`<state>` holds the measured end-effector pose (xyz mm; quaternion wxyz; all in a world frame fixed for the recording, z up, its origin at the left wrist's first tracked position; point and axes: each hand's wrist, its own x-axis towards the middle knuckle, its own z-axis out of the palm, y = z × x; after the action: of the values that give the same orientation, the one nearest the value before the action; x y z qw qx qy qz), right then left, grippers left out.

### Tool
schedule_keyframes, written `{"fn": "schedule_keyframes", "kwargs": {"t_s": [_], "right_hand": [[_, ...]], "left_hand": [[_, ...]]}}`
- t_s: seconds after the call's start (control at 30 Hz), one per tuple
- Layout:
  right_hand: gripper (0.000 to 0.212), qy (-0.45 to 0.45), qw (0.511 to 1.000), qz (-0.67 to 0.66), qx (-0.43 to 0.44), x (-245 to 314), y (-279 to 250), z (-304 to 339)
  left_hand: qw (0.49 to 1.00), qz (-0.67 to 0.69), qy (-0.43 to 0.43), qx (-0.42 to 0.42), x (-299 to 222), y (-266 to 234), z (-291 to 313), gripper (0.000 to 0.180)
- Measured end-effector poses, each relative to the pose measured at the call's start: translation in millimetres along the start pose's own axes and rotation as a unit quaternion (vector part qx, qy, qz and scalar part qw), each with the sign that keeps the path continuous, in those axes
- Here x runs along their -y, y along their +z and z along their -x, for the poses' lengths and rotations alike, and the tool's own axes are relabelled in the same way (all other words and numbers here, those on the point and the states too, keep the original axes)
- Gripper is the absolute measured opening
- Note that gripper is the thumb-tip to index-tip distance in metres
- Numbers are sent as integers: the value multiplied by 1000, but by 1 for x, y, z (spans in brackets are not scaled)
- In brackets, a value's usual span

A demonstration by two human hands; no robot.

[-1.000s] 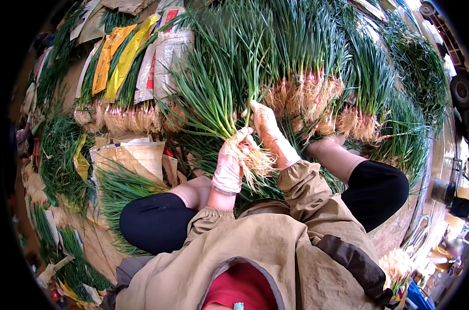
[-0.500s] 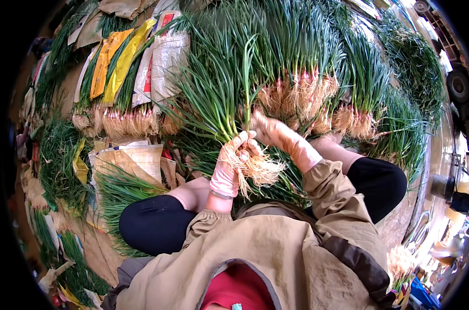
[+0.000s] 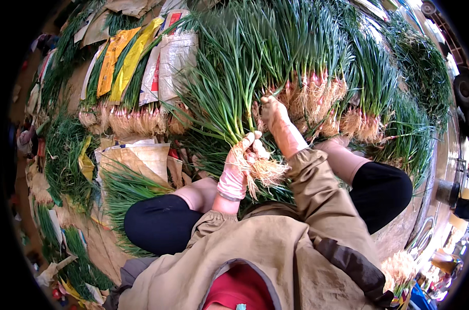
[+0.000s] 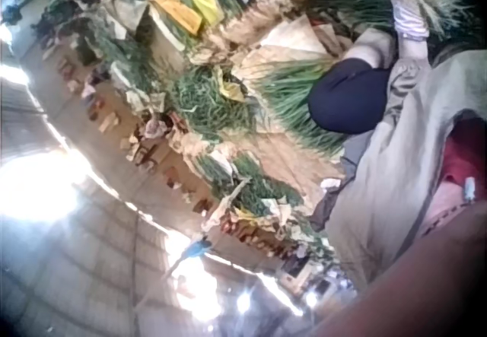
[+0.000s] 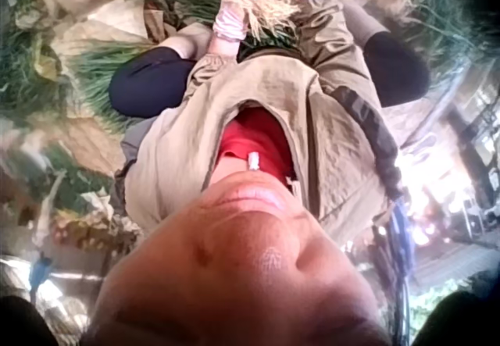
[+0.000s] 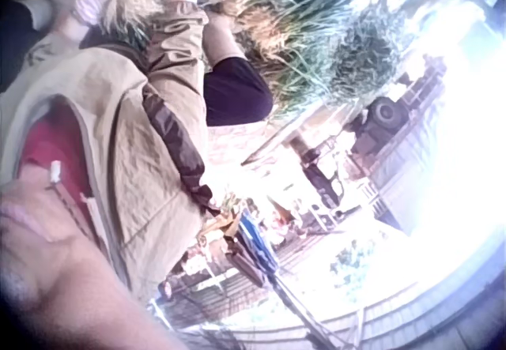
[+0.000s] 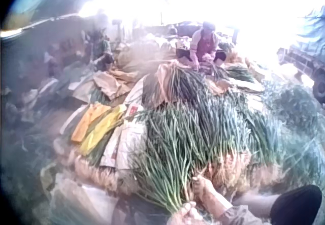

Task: The person gathers and sorts green onion stalks by hand, organizing them into large bundles while sitting on the floor in a processing facility.

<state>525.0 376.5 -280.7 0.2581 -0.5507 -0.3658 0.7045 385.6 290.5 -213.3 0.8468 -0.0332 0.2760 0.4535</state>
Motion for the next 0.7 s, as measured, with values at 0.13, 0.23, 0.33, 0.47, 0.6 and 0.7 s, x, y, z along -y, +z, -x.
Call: {"fn": "schedule_keyframes", "kwargs": {"t_s": [0.13, 0.23, 0.33, 0.47, 0.6, 0.7], "right_hand": [[19, -66, 815, 543, 193, -77, -44, 9], [32, 18, 943, 285, 172, -43, -22, 31], [44, 5, 1000, 3, -8, 68, 27, 60], [28, -35, 997, -64, -34, 59, 10, 14], [23, -122, 986, 67, -93, 45, 18, 6], [26, 5, 927, -333, -171, 43, 4, -24]], "left_hand": [[1000, 5, 11, -17, 1, -11, -9, 21], [997, -68, 24, -25, -7, -20, -4, 22], [998, -52, 17, -33, -3, -14, -4, 22], [998, -49, 5, -38, -3, 0, -4, 23], [992, -113, 15, -58, -4, -12, -3, 23], [994, -104, 22, 21, 1, -17, -6, 23]]}}
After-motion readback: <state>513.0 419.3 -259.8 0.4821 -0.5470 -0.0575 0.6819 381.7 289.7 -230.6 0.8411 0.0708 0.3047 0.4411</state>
